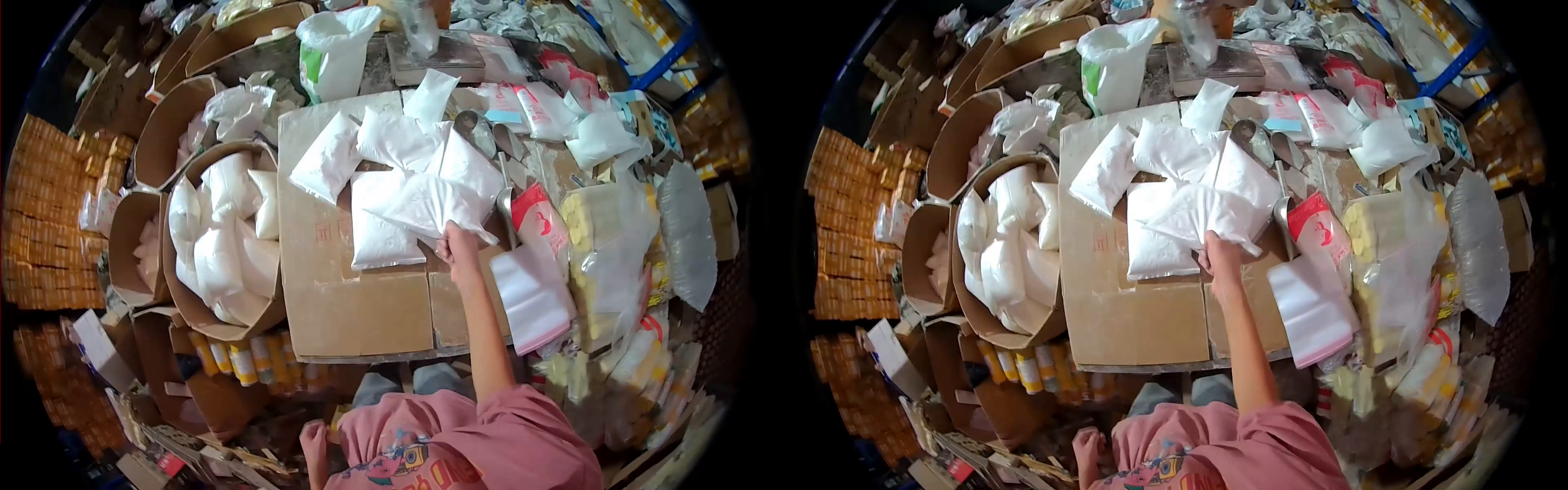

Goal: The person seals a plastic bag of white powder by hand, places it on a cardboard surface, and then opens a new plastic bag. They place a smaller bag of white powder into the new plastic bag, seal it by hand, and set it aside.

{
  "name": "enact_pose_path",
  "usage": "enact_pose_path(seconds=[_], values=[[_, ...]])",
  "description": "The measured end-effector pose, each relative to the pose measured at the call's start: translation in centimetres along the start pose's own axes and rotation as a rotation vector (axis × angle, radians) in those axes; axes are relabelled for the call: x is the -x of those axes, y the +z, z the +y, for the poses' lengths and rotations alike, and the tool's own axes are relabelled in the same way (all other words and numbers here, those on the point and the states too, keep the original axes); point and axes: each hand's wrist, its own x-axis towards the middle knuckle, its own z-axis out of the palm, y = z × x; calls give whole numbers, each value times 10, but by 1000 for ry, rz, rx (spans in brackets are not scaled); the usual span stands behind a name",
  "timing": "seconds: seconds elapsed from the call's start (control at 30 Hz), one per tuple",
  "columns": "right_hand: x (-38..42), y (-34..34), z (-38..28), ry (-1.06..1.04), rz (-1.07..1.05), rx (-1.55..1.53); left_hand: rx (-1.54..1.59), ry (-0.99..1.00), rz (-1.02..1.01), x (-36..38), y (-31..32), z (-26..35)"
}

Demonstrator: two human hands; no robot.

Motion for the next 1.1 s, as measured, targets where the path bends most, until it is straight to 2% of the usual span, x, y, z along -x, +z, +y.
enact_pose_path(seconds=[0.03,0.07,0.13,0.2,0.27,0.33,0.37,0.4,0.47,0.5,0.53,0.6,0.67,0.7,0.73,0.77,0.8,0.87,0.93,0.97,1.0,1.07,1.1], values=[[20,-5,-1,-16,-1,-51,16,83,-10,3,18,36],[41,-12,-2,-30,0,-98,34,163,-21,4,47,100],[92,-29,-5,-20,25,-216,-27,448,-78,2,91,178],[138,-52,8,29,106,-250,-13,432,-270,-1,123,231],[184,-70,23,109,94,-143,-68,613,-410,-14,155,250],[235,-65,27,247,98,-190,-156,839,-669,-35,183,251],[259,-59,29,256,121,-258,-248,945,-693,-34,194,260],[271,-70,45,327,94,-335,-302,1204,-782,-45,207,261],[300,-72,39,442,68,-375,-121,922,-1338,-44,223,252],[311,-71,37,459,60,-388,3,632,-1526,-35,216,241],[321,-68,37,485,47,-403,122,547,-1501,-25,211,234],[321,-54,48,473,-22,-445,82,478,-1466,-31,191,220],[289,-26,64,415,-118,-491,-163,635,-1352,-44,172,221],[254,-18,82,401,-120,-424,153,547,-1214,-56,175,196],[214,-8,100,389,-126,-354,211,578,-998,-58,165,206],[180,18,107,369,-40,-333,203,203,-1055,-91,171,168],[158,33,121,353,48,-308,65,122,-898,-112,174,153],[125,-11,198,84,63,-71,105,221,-412,-164,196,66],[98,-99,270,336,28,535,-13,252,-382,-160,173,57],[118,-114,287,380,101,446,-108,335,-394,-148,159,66],[138,-128,303,421,177,354,-231,387,-275,-151,158,41],[168,-154,325,467,194,246,-200,383,-259,-155,152,15],[180,-161,335,500,199,285,-193,321,-276,-150,150,11]])
